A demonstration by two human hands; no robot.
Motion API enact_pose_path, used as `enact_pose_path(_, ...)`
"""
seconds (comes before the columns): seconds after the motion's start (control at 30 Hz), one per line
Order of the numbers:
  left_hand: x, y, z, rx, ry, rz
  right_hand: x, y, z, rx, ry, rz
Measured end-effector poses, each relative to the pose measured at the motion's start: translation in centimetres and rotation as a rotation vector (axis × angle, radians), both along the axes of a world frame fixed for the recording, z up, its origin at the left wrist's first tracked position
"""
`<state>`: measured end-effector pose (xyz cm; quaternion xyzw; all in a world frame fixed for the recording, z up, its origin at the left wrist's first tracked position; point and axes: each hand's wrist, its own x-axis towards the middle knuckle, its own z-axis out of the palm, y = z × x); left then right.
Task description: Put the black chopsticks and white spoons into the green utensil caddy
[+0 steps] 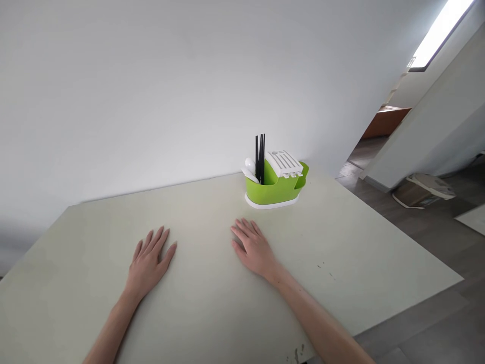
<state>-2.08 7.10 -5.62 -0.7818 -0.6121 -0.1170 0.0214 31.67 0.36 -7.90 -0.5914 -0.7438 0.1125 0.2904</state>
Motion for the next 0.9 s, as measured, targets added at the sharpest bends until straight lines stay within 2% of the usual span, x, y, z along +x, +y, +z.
enact_pose_path(0.17,0.28,-0.21,0.47,-0.014,-0.002,0.004,0.37,-0.22,0.11,0.023,0.060,0.023)
enact_pose_path(0.9,0.77,-0.75,0.46,-0.022,0.008,0.011,0.63,0.04,-0.38,-0.001,0.119,0.038)
